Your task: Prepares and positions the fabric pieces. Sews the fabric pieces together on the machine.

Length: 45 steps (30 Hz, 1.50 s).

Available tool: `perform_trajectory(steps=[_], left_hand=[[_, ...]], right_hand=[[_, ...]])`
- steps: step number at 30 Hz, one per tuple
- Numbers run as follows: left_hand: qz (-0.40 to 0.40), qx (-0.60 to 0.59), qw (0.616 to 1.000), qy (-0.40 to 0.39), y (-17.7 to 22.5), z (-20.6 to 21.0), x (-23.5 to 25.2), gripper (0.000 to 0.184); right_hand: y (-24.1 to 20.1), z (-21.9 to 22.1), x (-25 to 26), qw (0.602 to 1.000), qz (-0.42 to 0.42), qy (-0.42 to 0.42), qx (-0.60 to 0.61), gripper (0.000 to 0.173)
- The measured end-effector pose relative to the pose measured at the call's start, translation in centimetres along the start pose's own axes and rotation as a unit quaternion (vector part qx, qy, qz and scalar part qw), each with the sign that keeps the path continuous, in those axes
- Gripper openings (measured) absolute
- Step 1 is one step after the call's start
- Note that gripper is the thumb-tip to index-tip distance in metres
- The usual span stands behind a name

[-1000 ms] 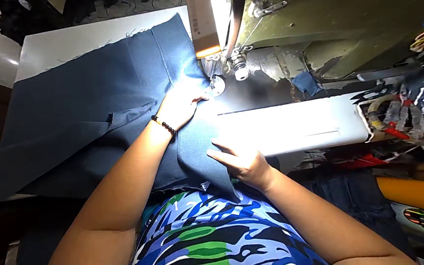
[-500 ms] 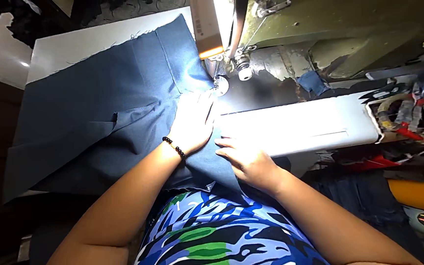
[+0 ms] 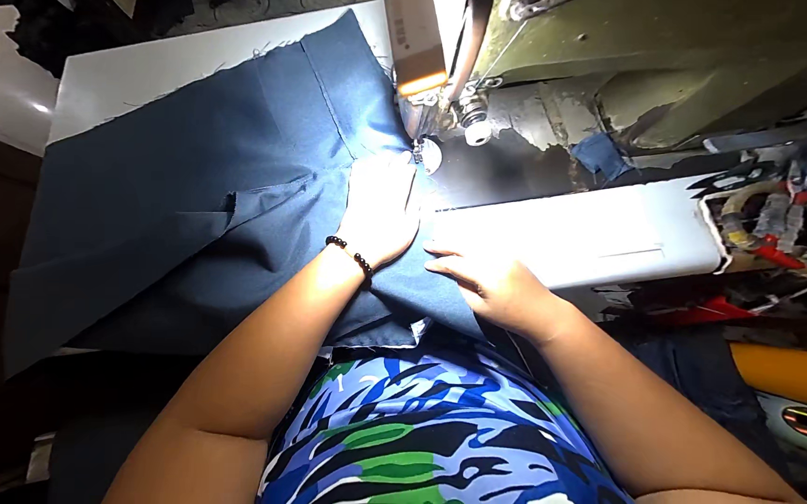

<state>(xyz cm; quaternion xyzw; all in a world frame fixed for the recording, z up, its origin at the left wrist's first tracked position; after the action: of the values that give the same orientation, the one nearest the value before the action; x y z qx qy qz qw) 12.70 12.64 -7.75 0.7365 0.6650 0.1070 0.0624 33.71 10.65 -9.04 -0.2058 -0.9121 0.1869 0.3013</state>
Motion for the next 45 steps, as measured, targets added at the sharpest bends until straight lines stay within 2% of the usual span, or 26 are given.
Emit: perform_trajectory(steps=[7,12,16,19,22,24,25,27,28,29,30,31,32,33,34,36,39,42,45], left_hand=[[0.008,-0.003,1.000,0.003,-0.1,-0.2,0.1,0.057],[0.011,-0.011,1.000,-0.002,-0.9,-0.2,1.4,0.059],[-0.001,0.001,1.000,-0.009,-1.4,-0.8,2.9,0.059],[-0.044,-0.022,0.999,-0.024,-0.2,-2.4,0.1,0.061],[-0.042,-0.116,0.992,0.024,1.2,-4.0,-5.0,0.058],[-0.023,-0.249,0.967,0.048,1.3,-4.0,-7.2,0.059],[-0.022,-0.343,0.938,0.041,1.2,-4.0,-7.9,0.061],[-0.011,-0.547,0.837,-0.011,0.8,-4.6,-8.6,0.066],[-0.004,-0.609,0.792,-0.050,0.5,-5.3,-8.7,0.067],[0.003,-0.629,0.772,-0.087,0.1,-6.3,-8.6,0.066],[0.006,-0.604,0.790,-0.106,-0.2,-7.2,-8.6,0.062],[0.003,-0.527,0.845,-0.096,-0.3,-8.0,-8.5,0.051],[-0.002,-0.394,0.917,-0.053,-0.3,-8.4,-8.4,0.042],[-0.001,-0.246,0.969,-0.003,-0.2,-8.2,-8.2,0.038],[-0.001,-0.146,0.989,0.033,0.0,-7.7,-7.9,0.037],[-0.004,-0.068,0.996,0.050,0.8,-6.4,-7.0,0.037],[0.006,-0.027,0.999,0.032,1.1,-4.3,-5.5,0.041],[0.020,-0.033,0.999,0.038,0.5,-2.3,-4.6,0.048],[0.047,-0.054,0.997,0.038,0.0,-0.9,-4.3,0.053]], right_hand=[[0.1,-0.4,0.4,1.000,0.003,-0.010,0.003,0.030],[0.4,-1.0,1.6,0.997,0.051,-0.062,0.000,0.035],[1.3,-1.0,2.7,0.997,0.054,-0.045,0.027,0.040],[0.8,-1.3,2.2,0.995,0.075,-0.066,0.032,0.039],[0.1,-1.3,1.5,0.994,0.083,-0.066,0.028,0.039],[-0.4,-1.5,1.3,0.995,0.083,-0.051,0.035,0.037],[-0.7,-1.7,1.4,0.995,0.082,-0.038,0.052,0.032],[-1.2,-1.9,1.6,0.994,0.070,0.004,0.083,0.026],[-1.5,-2.0,1.7,0.993,0.067,0.022,0.092,0.026],[-2.0,-2.1,1.9,0.993,0.066,0.039,0.095,0.024],[-2.5,-2.1,2.0,0.992,0.064,0.050,0.095,0.020],[-3.0,-2.0,2.1,0.993,0.058,0.059,0.081,0.017],[-3.5,-1.7,2.0,0.995,0.048,0.063,0.059,0.018],[-3.9,-1.3,1.8,0.997,0.040,0.056,0.030,0.019],[-4.2,-0.7,1.5,0.999,0.033,0.044,-0.001,0.018],[-4.3,0.8,0.6,0.998,0.021,0.030,-0.048,0.017],[-3.9,2.0,-0.4,0.997,0.020,0.034,-0.068,0.021],[-3.8,1.9,-0.7,0.996,0.022,0.058,-0.058,0.026],[-3.7,1.7,-1.1,0.996,0.026,0.059,-0.059,0.021]])
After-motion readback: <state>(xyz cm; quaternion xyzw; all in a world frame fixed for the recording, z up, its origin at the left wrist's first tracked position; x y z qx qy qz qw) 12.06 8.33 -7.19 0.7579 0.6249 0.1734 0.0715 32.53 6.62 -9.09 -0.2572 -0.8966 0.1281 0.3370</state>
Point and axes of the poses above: each hand's wrist, its own x-axis towards the middle knuckle, its own z-axis out of the palm, y = z × x, the point moved 1 cm from there along x, towards the middle knuckle, and after that the axes turned 3 degrees about y, right-handed, at the moved point
